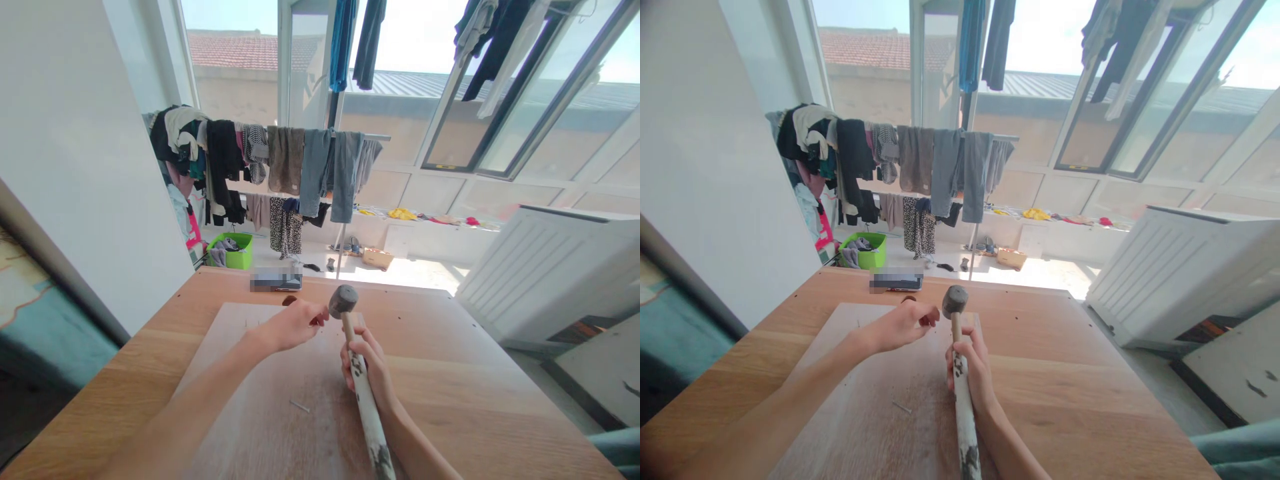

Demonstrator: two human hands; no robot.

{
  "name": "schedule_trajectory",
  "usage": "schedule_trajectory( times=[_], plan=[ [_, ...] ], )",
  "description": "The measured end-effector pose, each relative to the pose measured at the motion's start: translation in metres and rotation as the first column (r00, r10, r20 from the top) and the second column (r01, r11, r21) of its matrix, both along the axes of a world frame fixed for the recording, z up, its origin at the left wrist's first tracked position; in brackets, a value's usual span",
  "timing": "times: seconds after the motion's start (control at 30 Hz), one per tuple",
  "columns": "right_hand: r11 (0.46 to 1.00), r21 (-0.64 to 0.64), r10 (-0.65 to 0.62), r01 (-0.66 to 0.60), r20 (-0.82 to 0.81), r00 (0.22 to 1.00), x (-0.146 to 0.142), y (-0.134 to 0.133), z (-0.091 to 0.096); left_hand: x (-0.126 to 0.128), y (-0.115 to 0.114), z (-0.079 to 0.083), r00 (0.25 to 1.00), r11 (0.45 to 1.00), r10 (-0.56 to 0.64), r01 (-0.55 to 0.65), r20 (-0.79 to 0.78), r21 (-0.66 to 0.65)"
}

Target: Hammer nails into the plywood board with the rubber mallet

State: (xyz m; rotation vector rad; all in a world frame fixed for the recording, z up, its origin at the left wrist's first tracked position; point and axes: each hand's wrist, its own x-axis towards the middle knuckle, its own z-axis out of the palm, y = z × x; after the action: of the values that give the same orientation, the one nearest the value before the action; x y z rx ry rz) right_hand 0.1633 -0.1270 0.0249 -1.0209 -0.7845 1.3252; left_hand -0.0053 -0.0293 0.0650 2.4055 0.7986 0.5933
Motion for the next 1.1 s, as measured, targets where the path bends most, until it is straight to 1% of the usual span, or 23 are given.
schedule_trajectory(
  times=[0.1, 0.17, 0.3, 0.4, 0.5, 0.6, 0.7, 0.93, 1.1],
  plan=[
    [1.0, -0.004, -0.001, 0.001, -0.014, 1.0, 0.001, 0.0, -0.002, 0.005, 0.004, -0.011, 1.0, 0.998, 0.011, -0.011, 0.008, -0.063],
    [1.0, -0.008, 0.003, -0.003, -0.02, 1.0, 0.002, 0.0, -0.003, 0.006, 0.004, -0.015, 0.999, 0.994, 0.013, -0.01, 0.029, -0.106],
    [1.0, -0.008, 0.02, -0.02, -0.026, 0.999, 0.003, 0.001, -0.006, 0.006, 0.004, -0.018, 0.995, 0.987, 0.049, -0.035, 0.084, -0.159],
    [0.999, 0.003, 0.035, -0.035, -0.019, 0.999, 0.004, 0.001, -0.005, 0.007, 0.004, -0.018, 0.992, 0.98, 0.054, -0.031, 0.113, -0.197],
    [0.999, -0.004, 0.032, -0.032, -0.01, 0.999, 0.003, 0.001, -0.003, 0.007, 0.006, -0.021, 0.992, 0.99, 0.055, -0.039, 0.118, -0.139],
    [1.0, -0.011, 0.021, -0.021, -0.01, 1.0, 0.002, 0.001, -0.001, 0.008, 0.01, -0.026, 0.987, 0.995, 0.076, -0.065, 0.14, -0.078],
    [1.0, -0.015, 0.01, -0.01, -0.018, 1.0, 0.001, 0.0, 0.0, 0.009, 0.011, -0.031, 0.987, 0.993, 0.085, -0.072, 0.136, -0.095],
    [1.0, -0.017, 0.0, -0.001, -0.015, 1.0, 0.001, 0.0, -0.001, 0.006, 0.009, -0.028, 0.994, 0.993, 0.083, -0.076, 0.076, -0.085],
    [1.0, -0.017, 0.014, -0.013, 0.006, 1.0, 0.001, -0.001, -0.002, 0.005, 0.009, -0.031, 0.994, 0.992, 0.108, -0.107, 0.002, -0.064]
  ],
)
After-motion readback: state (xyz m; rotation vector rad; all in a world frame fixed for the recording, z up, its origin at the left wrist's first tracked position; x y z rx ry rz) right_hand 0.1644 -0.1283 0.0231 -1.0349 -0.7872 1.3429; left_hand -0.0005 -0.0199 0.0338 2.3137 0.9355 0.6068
